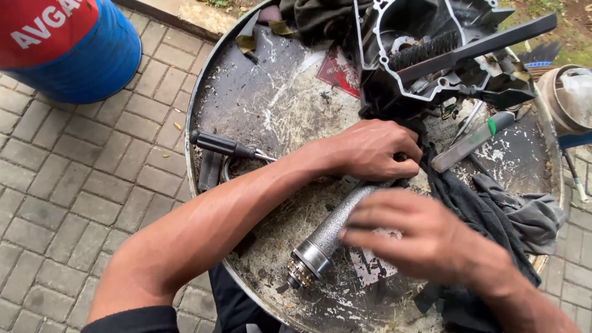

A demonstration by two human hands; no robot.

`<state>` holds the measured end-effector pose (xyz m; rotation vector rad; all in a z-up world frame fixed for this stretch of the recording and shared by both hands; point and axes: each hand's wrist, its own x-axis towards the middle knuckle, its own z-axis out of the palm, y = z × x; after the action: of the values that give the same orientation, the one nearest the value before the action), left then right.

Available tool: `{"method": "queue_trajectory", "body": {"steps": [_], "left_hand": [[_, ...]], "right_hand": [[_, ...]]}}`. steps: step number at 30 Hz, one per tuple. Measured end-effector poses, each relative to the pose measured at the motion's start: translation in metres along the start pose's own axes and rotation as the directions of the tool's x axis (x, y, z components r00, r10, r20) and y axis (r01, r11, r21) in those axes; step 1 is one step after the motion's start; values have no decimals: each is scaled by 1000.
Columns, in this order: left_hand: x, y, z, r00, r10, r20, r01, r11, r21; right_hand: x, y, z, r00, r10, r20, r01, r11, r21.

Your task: The person scrubs a cylindrical metal shaft with a small abrasive pad, rotating the shaft to clean different sections. The shaft is held over a metal barrel used as a work surface, with other disassembled engine parts and tools nearby.

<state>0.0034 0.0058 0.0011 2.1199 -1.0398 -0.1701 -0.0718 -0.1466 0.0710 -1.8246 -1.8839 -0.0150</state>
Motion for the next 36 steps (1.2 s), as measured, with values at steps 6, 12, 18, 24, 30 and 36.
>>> {"method": "queue_trajectory", "body": {"steps": [6, 12, 18, 24, 30, 36], "left_hand": [[0, -1, -1, 1000, 23, -11, -23, 1000, -7], [0, -1, 1, 999, 15, -30, -15, 1000, 12], [1, 6, 7, 997, -5, -81, 11, 997, 73], [8, 4, 22, 982, -80, -171, 105, 984, 146], [5, 14, 17, 980, -127, -156, 146, 982, 122], [10, 0, 26, 976, -93, -195, 121, 983, 141]], "right_hand": [[8, -9, 6, 993, -104, 59, 100, 992, 79], [26, -10, -7, 964, -145, 223, 156, 987, -36], [33, 0, 4, 975, -169, 141, 163, 985, 59], [14, 17, 0, 991, -57, 119, 41, 990, 133], [26, -1, 0, 978, -195, 78, 183, 974, 132], [10, 20, 7, 998, -23, 58, 15, 991, 131]]}}
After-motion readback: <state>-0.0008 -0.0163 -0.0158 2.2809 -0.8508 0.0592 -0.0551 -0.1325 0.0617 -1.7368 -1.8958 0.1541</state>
